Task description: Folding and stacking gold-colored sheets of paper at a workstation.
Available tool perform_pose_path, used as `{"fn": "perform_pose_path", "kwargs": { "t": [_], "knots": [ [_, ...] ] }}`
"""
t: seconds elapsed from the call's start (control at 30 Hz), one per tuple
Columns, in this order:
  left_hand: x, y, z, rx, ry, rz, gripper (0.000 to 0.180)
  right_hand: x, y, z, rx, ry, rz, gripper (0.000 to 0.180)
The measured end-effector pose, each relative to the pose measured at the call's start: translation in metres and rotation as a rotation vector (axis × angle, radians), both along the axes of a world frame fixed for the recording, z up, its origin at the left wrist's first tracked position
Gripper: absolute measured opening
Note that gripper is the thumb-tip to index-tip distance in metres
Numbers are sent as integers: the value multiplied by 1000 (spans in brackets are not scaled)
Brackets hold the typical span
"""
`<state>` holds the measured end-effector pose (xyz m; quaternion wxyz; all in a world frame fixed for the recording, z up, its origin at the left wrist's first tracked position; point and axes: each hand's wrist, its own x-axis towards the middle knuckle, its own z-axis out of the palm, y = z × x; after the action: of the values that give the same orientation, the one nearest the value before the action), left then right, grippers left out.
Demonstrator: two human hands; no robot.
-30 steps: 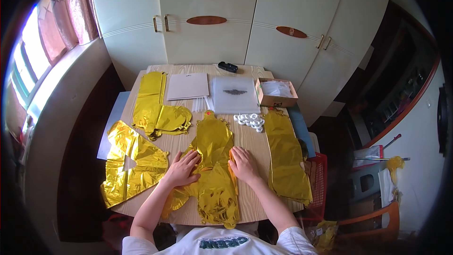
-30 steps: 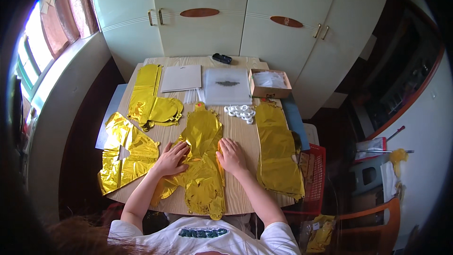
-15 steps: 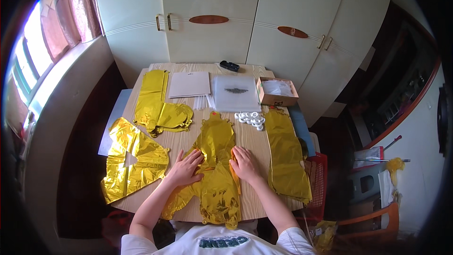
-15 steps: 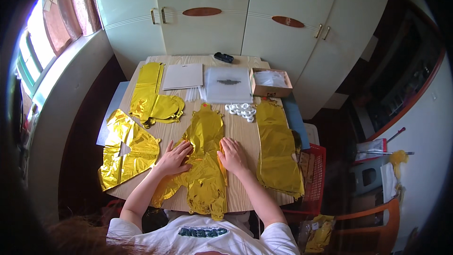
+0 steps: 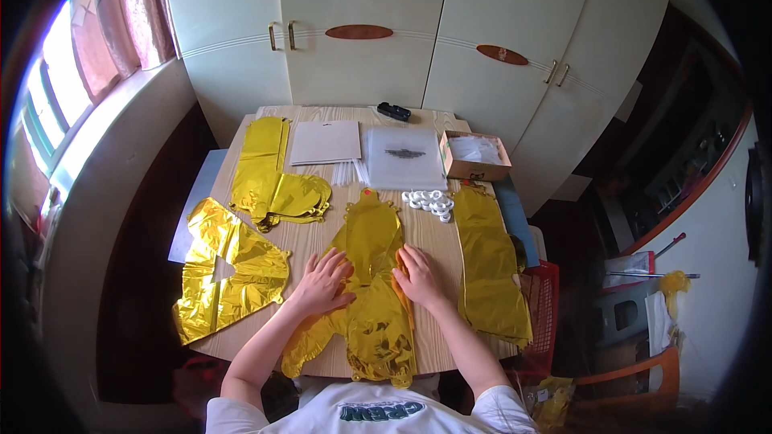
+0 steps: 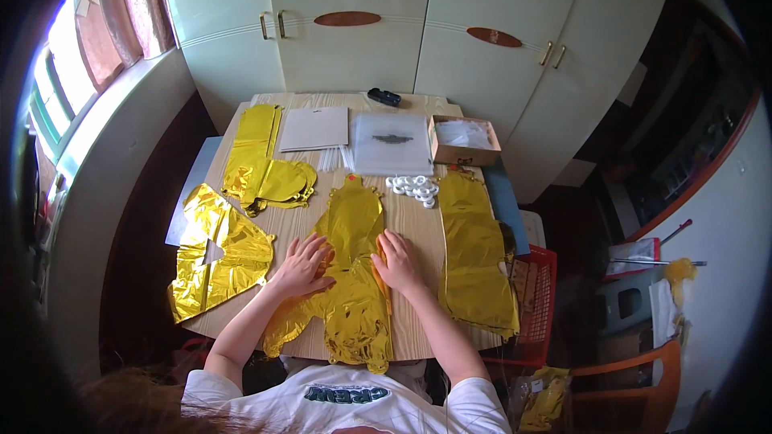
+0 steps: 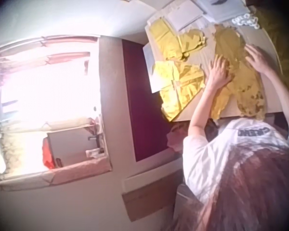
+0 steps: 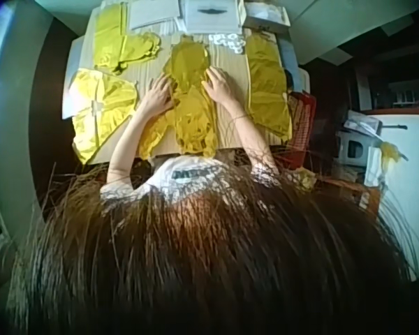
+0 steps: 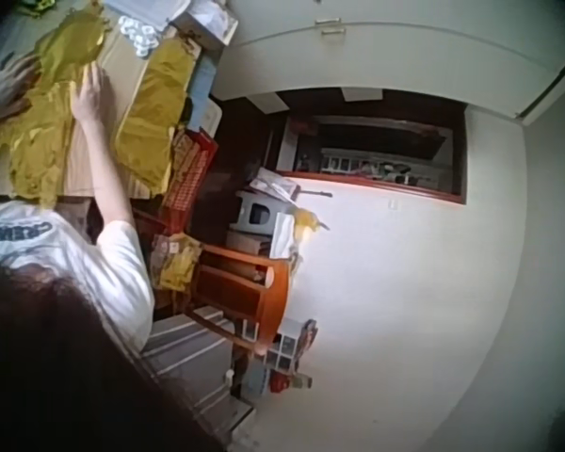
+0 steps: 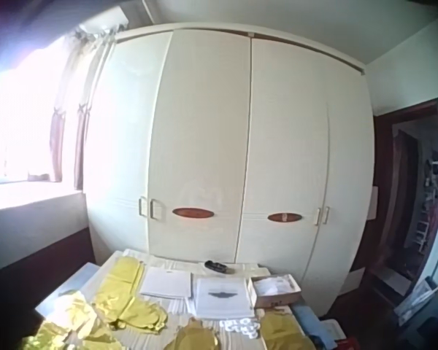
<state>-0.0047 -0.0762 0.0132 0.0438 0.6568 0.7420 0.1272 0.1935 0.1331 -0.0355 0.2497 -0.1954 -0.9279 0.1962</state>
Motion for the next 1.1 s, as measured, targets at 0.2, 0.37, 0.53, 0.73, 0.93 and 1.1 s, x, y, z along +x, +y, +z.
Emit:
{"fn": "perform_pose_path", "kwargs": {
  "t": [0.2, 0.37, 0.53, 0.73, 0.93, 1.1],
  "knots": [
    [-1, 5, -12, 58, 60, -70, 76, -52, 57, 26, -130, -66, 51, 52],
    [2, 9, -9, 93, 53, -109, 72, -112, 109, 36, -105, -209, 131, 53],
    [1, 6, -12, 85, 41, -88, 73, -137, 116, 43, -112, -320, 155, 48],
    [4, 7, -10, 78, 34, -87, 75, -137, 125, 39, -50, -366, 150, 42],
    [4, 7, -10, 71, 52, -77, 73, -140, 125, 41, -19, -452, 122, 41],
    [5, 5, -6, 35, 72, -80, 69, -142, 124, 44, -1, -504, 130, 41]
  ]
}}
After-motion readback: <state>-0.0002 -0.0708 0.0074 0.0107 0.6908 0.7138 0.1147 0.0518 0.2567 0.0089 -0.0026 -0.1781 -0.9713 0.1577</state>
